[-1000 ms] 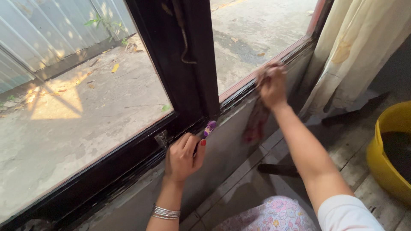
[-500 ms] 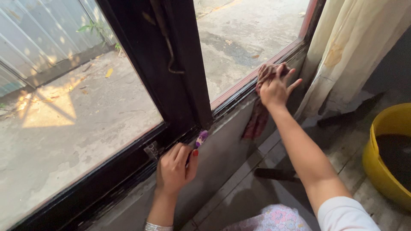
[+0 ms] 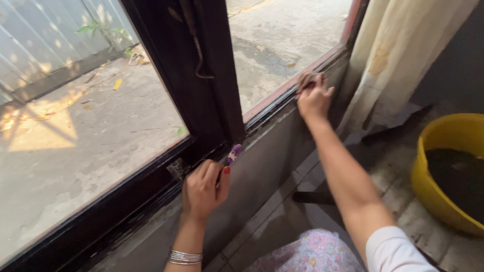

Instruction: The person cleans a window frame using a toothbrush and a cloth. They scrub the crevices and edges of the frame with the brush and wipe the surfaces with the cloth.

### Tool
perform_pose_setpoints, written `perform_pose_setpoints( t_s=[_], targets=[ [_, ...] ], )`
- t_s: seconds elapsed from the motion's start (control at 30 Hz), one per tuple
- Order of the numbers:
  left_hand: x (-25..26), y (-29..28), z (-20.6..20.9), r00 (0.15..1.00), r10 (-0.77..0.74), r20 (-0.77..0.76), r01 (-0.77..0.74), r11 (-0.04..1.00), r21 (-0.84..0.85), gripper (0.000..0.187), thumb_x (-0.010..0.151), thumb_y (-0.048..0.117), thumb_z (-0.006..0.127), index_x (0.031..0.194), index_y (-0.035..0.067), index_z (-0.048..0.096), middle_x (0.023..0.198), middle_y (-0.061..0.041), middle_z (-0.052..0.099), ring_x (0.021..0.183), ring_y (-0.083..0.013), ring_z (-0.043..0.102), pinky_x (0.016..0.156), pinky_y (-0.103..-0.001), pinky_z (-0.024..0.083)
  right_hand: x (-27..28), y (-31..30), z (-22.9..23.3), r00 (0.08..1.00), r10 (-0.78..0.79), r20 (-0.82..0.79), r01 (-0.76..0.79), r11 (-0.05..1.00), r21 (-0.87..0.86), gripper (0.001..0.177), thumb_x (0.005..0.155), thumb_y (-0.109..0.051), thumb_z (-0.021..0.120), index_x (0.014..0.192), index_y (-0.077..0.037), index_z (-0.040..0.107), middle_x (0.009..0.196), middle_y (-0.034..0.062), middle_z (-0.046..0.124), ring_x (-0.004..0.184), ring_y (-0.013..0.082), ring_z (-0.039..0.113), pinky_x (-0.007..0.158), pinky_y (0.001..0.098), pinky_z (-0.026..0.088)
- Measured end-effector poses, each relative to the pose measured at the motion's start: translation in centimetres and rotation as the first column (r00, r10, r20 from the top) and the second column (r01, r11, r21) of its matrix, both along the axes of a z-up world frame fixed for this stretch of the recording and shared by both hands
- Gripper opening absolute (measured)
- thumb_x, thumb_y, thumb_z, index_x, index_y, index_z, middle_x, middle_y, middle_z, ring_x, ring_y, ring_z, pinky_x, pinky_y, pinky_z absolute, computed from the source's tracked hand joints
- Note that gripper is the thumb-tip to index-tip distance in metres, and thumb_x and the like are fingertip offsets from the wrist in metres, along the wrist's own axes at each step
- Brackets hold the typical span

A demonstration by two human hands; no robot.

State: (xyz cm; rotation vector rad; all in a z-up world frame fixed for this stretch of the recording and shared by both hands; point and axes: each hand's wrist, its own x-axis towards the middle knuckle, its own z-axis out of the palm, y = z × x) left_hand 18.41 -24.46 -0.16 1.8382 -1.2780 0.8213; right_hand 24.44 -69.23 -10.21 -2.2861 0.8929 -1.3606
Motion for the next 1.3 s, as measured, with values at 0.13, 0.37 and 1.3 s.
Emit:
perform_pose_setpoints(
  t_s=[0.13, 0.37, 1.3],
  targets=[
    [-0.1, -0.1, 0.1, 1.000, 0.024, 0.003, -0.024, 1.000, 0.008, 0.013, 0.094, 0.010, 0.066, 0.085, 0.002, 0.062, 0.076, -0.012, 0.061, 0.063, -0.0290, 0.065, 0.056, -0.039, 0.053, -2.5, 8.7, 0.1, 0.988, 0.143, 0.059, -0.136, 0.984, -0.116, 0.057, 0.095, -0.016, 0.056, 0.147, 0.008, 0.049, 0.149, 0.0308, 0.051, 0.145, 0.0415, 0.043, 0.124, 0.0598, 0.017],
    [-0.8, 0.0, -0.1, 0.999, 0.044, 0.012, -0.044, 0.999, -0.019, 0.013, 0.095, 0.011, 0.066, 0.085, 0.003, 0.063, 0.078, -0.013, 0.063, 0.067, -0.0315, 0.066, 0.060, -0.040, 0.054, -9.0, 19.7, 2.2, 0.891, 0.449, 0.065, -0.454, 0.887, 0.089, 0.040, 0.098, -0.018, 0.056, 0.136, -0.009, 0.066, 0.126, 0.0257, 0.065, 0.119, 0.0386, 0.061, 0.130, 0.0527, 0.025],
    [-0.3, 0.2, -0.1, 0.999, -0.032, 0.002, 0.032, 0.999, -0.024, 0.010, 0.093, 0.008, 0.066, 0.087, 0.001, 0.062, 0.078, -0.014, 0.062, 0.068, -0.0329, 0.065, 0.059, -0.041, 0.053, -9.8, 26.9, 3.5, 0.620, 0.752, 0.222, -0.566, 0.625, -0.537, 0.015, 0.077, -0.009, 0.065, 0.089, 0.000, 0.064, 0.099, 0.0190, 0.067, 0.104, 0.0397, 0.064, 0.101, 0.0514, 0.049]
  ],
)
